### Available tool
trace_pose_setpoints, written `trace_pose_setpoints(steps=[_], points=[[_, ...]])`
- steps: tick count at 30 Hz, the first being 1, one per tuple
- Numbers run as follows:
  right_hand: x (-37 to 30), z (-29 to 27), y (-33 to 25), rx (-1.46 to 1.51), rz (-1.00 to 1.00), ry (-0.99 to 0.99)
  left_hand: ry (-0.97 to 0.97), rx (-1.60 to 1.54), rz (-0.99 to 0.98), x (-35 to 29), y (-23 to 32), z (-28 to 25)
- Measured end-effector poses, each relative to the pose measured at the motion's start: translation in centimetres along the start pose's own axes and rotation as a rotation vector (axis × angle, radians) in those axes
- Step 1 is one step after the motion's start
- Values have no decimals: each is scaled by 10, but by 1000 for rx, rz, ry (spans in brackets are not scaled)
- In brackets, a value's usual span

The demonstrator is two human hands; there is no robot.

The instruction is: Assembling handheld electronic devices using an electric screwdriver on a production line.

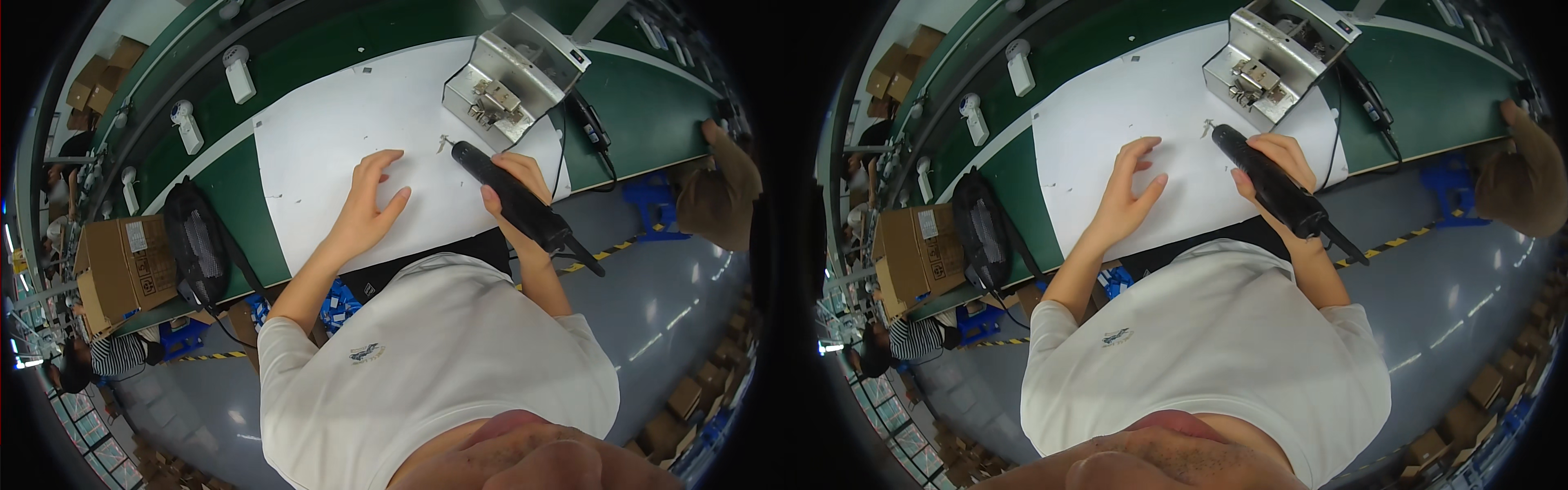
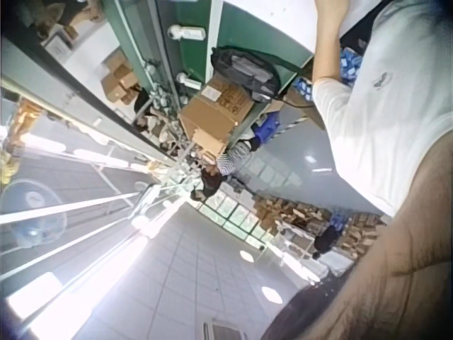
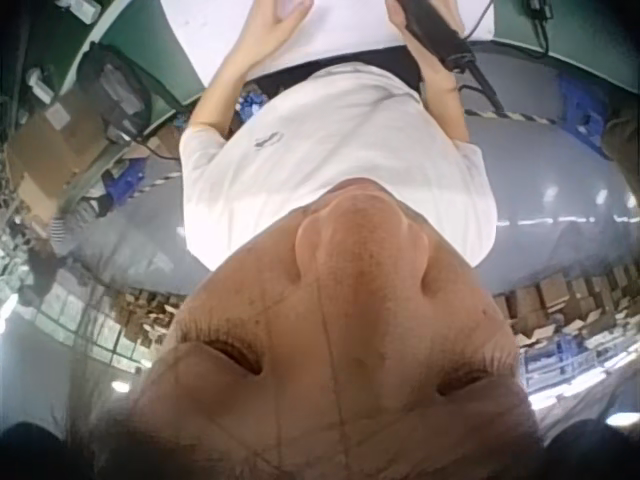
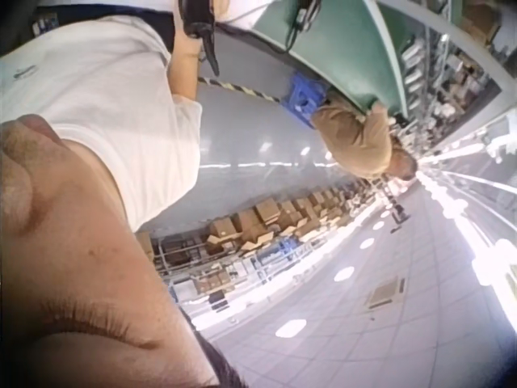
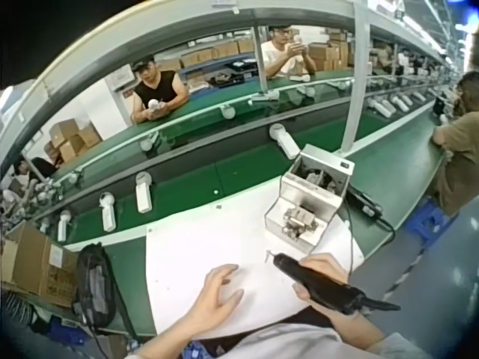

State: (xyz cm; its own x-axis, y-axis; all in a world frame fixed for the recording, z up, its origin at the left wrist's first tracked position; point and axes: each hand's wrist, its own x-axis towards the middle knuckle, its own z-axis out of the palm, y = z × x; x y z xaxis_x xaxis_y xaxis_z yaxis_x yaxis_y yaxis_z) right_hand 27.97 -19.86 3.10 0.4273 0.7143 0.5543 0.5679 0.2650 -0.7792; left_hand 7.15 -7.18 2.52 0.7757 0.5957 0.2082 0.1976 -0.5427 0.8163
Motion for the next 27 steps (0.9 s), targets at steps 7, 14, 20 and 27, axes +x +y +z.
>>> trace_pose_setpoints(steps=[7,14,20,27], points=[[-23,-35,-11,-70,60,-44,17,-611,-341,-27,10,3],[-30,-38,5,-18,135,-65,-219,-1316,-752,-18,16,33],[-31,-31,14,42,142,-133,-442,-1787,-994,-40,-11,72],[-33,-43,16,131,220,-141,-418,-1850,-1133,-54,-51,133]])
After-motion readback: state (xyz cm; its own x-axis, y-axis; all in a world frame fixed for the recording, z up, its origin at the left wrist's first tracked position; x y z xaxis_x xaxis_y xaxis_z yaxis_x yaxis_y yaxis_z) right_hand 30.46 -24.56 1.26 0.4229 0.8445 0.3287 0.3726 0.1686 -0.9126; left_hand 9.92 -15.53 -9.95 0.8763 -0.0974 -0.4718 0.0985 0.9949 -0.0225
